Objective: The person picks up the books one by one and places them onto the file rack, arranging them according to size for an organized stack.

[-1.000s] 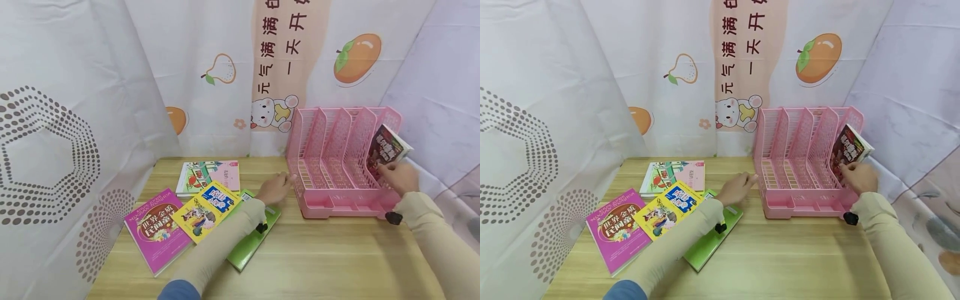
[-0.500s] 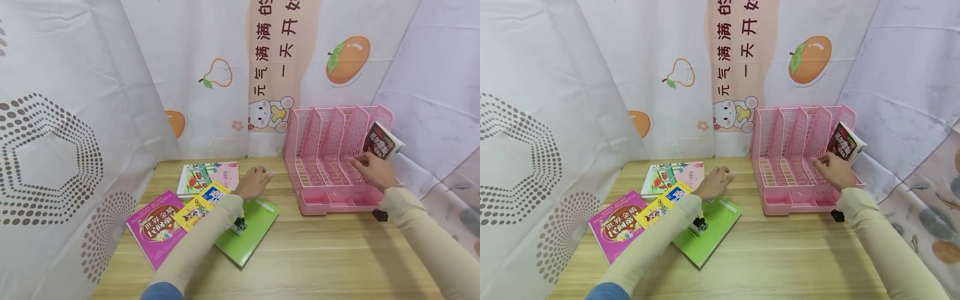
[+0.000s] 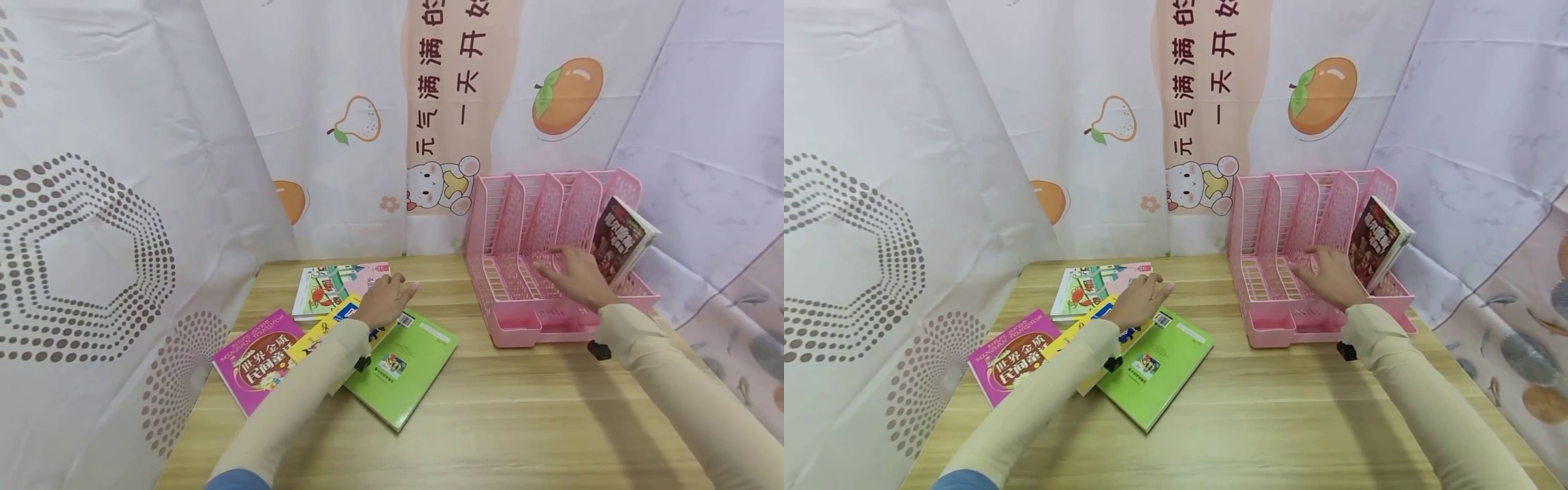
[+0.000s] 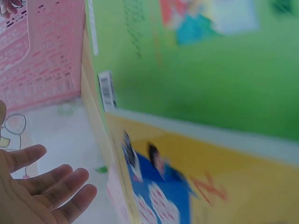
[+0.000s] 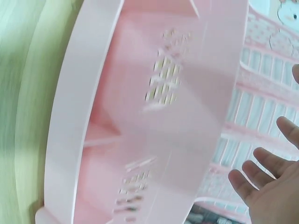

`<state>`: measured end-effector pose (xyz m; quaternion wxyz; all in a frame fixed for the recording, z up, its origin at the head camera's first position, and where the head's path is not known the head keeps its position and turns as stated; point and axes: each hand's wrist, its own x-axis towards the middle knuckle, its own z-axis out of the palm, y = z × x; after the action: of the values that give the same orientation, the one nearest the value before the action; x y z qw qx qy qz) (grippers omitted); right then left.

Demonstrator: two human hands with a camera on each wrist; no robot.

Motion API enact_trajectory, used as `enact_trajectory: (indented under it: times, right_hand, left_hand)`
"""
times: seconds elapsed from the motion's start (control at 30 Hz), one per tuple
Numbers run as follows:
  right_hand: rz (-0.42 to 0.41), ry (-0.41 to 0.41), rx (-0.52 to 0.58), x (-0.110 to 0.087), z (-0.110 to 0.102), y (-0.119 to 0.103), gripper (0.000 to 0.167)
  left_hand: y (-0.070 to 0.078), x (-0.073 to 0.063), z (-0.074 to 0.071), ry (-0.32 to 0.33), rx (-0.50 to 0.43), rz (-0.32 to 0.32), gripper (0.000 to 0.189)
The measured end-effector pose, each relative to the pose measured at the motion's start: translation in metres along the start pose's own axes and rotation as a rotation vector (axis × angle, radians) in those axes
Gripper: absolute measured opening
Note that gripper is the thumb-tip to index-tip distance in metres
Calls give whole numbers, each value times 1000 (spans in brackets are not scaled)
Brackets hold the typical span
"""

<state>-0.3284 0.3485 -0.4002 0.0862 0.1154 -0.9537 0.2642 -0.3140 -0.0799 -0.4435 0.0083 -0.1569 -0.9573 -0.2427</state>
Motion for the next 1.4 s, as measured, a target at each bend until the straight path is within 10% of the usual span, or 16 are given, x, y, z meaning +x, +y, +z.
enact_trajectory:
  times: [0.77, 1.4]
  right_hand:
    - [-207, 14, -65, 21, 56, -85, 68]
    - [-425, -17, -96, -5, 112, -130, 59]
  left_hand:
    - [-59, -49, -22, 98, 34, -29, 76]
    - [-87, -74, -32, 72, 81, -88, 67]
